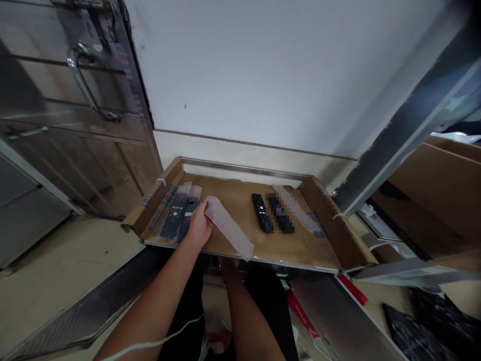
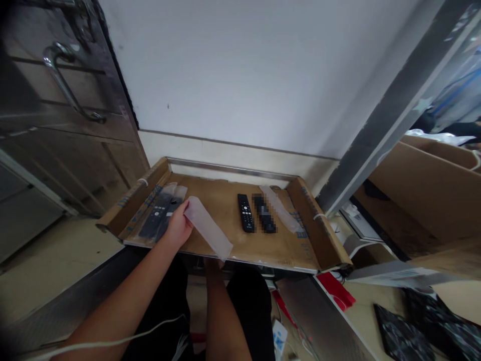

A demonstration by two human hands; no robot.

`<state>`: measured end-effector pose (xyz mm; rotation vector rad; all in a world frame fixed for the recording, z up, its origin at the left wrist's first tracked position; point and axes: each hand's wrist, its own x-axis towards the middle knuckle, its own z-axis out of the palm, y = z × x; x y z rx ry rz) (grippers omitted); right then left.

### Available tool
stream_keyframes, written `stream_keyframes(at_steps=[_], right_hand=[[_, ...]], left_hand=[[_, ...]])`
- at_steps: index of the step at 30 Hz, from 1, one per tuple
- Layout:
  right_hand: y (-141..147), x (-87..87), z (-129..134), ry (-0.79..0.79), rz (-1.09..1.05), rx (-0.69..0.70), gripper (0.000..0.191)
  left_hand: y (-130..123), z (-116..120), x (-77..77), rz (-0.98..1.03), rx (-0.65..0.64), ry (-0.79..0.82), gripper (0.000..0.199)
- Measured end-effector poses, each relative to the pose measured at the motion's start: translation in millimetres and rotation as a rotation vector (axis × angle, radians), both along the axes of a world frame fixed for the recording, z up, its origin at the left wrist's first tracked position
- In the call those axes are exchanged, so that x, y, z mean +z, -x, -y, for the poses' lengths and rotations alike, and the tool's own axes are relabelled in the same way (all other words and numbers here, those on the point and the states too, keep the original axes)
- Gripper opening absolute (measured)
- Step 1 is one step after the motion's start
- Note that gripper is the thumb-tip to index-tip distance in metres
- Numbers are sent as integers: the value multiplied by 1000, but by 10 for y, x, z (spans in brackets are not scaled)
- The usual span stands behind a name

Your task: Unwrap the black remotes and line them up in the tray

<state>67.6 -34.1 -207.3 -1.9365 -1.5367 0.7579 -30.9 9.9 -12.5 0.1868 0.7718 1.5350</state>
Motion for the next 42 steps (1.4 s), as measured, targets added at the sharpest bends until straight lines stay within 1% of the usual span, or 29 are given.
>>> stream_keyframes(at_steps=[3,5,6,8,9,10,11,12,13,14,15,16,17,18,19,21,22,24,26,28,30,32,34,36,37,38,40,42], right_hand=[[-11,32,-20,107,5,-70,38],[-27,80,47,168,16,-129,43],[-39,109,125,191,27,-167,48],[-64,187,388,174,54,-265,58],[-77,244,573,124,55,-309,58],[-92,320,784,40,38,-344,52],[-110,420,1009,-35,-32,-306,40],[-134,549,1231,-102,-137,-199,33],[-169,707,1430,-159,-215,-130,35],[-216,889,1587,-239,-245,-109,40],[-278,1089,1685,-343,-251,-100,38],[-357,1294,1713,-457,-241,-109,34],[-447,1493,1669,-564,-220,-133,27],[-546,1674,1556,-641,-187,-171,21],[-645,1826,1391,-670,-144,-204,23],[-821,2035,984,-621,-29,-196,37],[-886,2093,789,-562,13,-131,41],[-960,2151,506,-388,58,0,36],[-968,2170,408,-246,63,76,30],[-932,2180,455,-179,46,110,34],[-877,2180,555,-170,31,149,39],[-837,2167,626,-167,2,202,38],[-864,2157,629,-167,-96,233,35],[-1016,2179,561,-178,-203,193,35],[-1151,2209,503,-196,-217,138,36],[-1324,2252,432,-227,-179,60,36],[-1748,2362,258,-298,50,-123,36],[-2184,2476,71,-266,292,-251,30]], left_hand=[[0,3,-3,-12,-8,5,8],[-2,6,7,-16,-10,14,8],[-2,8,15,-16,-10,17,10],[-4,11,37,-15,-14,26,13],[-4,11,48,-15,-19,34,14],[-5,12,57,-16,-24,40,14],[-6,12,63,-18,-30,44,13],[-7,11,64,-20,-33,48,12],[-9,11,61,-26,-37,46,10],[-11,13,54,-35,-44,39,9],[-14,16,44,-49,-55,30,9],[-18,23,33,-67,-71,20,8],[-22,33,23,-91,-90,6,8],[-27,47,16,-117,-111,-13,9],[-32,64,12,-142,-132,-33,9],[-43,101,18,-182,-155,-74,9],[-50,118,25,-196,-162,-95,10],[-67,139,40,-220,-157,-125,13],[-87,141,46,-237,-134,-140,14],[-106,129,39,-247,-105,-146,14],[-119,113,24,-255,-79,-148,14],[-119,106,11,-265,-48,-146,13],[-107,108,7,-269,-52,-158,17],[-88,117,15,-275,-110,-199,25],[-79,121,21,-283,-142,-221,29],[-71,125,27,-292,-169,-236,31],[-61,129,40,-311,-193,-243,31],[-58,130,50,-318,-200,-230,27]])
